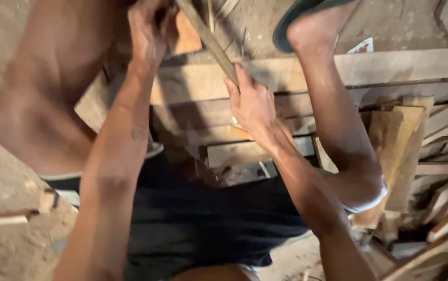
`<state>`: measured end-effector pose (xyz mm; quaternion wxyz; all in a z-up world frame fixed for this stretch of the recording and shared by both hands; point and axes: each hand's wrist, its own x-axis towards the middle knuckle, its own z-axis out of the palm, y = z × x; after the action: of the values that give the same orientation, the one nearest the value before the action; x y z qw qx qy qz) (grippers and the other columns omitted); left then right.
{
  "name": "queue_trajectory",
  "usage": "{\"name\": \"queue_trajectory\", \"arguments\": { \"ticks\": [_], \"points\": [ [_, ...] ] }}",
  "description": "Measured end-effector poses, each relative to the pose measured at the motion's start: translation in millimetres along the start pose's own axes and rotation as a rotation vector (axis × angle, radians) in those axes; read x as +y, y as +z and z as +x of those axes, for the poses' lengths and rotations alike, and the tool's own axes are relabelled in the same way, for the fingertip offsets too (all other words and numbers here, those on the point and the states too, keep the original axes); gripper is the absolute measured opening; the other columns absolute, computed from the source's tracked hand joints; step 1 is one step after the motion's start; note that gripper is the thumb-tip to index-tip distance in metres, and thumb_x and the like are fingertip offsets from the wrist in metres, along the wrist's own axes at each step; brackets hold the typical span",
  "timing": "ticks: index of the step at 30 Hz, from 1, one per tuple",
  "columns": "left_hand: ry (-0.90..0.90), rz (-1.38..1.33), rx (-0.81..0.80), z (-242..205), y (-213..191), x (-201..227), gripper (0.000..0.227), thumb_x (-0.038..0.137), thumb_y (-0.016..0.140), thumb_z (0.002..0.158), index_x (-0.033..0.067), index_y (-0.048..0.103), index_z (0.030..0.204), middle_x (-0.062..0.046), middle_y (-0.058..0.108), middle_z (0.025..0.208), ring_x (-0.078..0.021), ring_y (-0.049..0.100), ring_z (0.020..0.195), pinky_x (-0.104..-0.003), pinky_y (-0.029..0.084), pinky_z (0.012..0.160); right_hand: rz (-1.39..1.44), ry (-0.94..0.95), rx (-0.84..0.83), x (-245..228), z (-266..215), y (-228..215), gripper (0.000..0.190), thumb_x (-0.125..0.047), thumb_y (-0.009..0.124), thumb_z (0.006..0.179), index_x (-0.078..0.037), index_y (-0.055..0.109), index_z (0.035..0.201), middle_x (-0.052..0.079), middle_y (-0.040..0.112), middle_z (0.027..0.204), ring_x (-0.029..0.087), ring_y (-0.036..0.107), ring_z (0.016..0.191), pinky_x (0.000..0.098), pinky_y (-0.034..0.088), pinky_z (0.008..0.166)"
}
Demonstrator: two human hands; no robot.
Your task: The person aligns wooden boards and joins wooden pieces together by hammering them with a hammer.
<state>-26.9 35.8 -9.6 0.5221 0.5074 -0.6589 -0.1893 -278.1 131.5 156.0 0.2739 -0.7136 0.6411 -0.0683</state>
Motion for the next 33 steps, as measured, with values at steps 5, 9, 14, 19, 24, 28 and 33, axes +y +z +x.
{"name": "queue_trajectory", "arguments": {
  "ticks": [5, 9, 14, 19, 24, 28, 33],
  "points": [
    [-0.511, -0.169, -0.148, -8, -19, 19, 0.022, 0.007, 0.081, 0.102, -0.0037, 0.066, 0.114, -0.018, 0.072, 0.100, -0.0253, 0.063, 0.087, -0.035, 0.053, 0.082, 0.172, -0.115, 0.093, -10, -11, -19, 0.038, -0.026, 0.063, 0.107, -0.009, 0.053, 0.141, 0.027, 0.072, 0.107, 0.050, 0.069, 0.096, 0.0542, 0.056, 0.077],
    [-0.427, -0.118, 0.011, -45, -22, -6, 0.030, -0.001, 0.064, 0.106, -0.0067, 0.057, 0.135, -0.021, 0.071, 0.124, -0.0280, 0.063, 0.114, -0.038, 0.049, 0.105, 0.262, 0.041, -0.023, -20, -15, -32, 0.039, -0.026, 0.062, 0.104, -0.010, 0.055, 0.139, 0.026, 0.072, 0.096, 0.048, 0.071, 0.091, 0.0515, 0.057, 0.073],
    [-0.764, -0.873, 0.338, -106, 18, -87, 0.033, 0.010, 0.059, 0.109, -0.0020, 0.055, 0.140, -0.009, 0.062, 0.135, -0.0198, 0.055, 0.127, -0.031, 0.041, 0.114, 0.354, -0.069, 0.022, -25, -24, -24, 0.040, -0.026, 0.058, 0.109, -0.012, 0.046, 0.145, 0.026, 0.071, 0.097, 0.046, 0.074, 0.088, 0.0491, 0.059, 0.075],
    [-0.906, -1.051, 0.513, -96, 30, -95, 0.019, 0.011, 0.060, 0.115, -0.0063, 0.055, 0.122, -0.011, 0.055, 0.118, -0.0240, 0.050, 0.113, -0.043, 0.039, 0.100, -0.079, 0.023, -0.154, -43, 6, -23, 0.045, -0.027, 0.060, 0.107, -0.011, 0.045, 0.146, 0.031, 0.071, 0.088, 0.051, 0.068, 0.081, 0.0562, 0.052, 0.067],
    [-0.968, -0.371, 0.226, -109, 29, -87, 0.023, 0.020, 0.065, 0.103, 0.0038, 0.062, 0.119, -0.003, 0.062, 0.108, -0.0216, 0.056, 0.105, -0.043, 0.049, 0.100, 0.026, 0.167, 0.002, -39, -1, -44, 0.042, -0.035, 0.052, 0.109, -0.013, 0.047, 0.145, 0.021, 0.072, 0.080, 0.032, 0.074, 0.069, 0.0411, 0.060, 0.060],
    [-0.138, 1.173, -0.802, -123, 30, -93, 0.018, 0.012, 0.063, 0.103, 0.0008, 0.070, 0.115, -0.007, 0.067, 0.104, -0.0250, 0.060, 0.107, -0.046, 0.044, 0.102, -0.363, -0.153, 0.117, -8, -4, 6, 0.019, -0.028, 0.055, 0.106, -0.014, 0.051, 0.119, 0.017, 0.071, 0.085, 0.031, 0.072, 0.070, 0.0412, 0.058, 0.058],
    [-0.573, 0.483, -0.086, -70, 4, -58, 0.037, 0.028, 0.063, 0.104, -0.0006, 0.062, 0.127, -0.024, 0.061, 0.126, -0.0451, 0.053, 0.118, -0.059, 0.039, 0.098, -0.126, 0.165, -0.175, -28, 13, 17, 0.034, -0.037, 0.056, 0.110, -0.003, 0.053, 0.116, 0.029, 0.066, 0.082, 0.049, 0.065, 0.079, 0.0553, 0.048, 0.063]
  ]
}}
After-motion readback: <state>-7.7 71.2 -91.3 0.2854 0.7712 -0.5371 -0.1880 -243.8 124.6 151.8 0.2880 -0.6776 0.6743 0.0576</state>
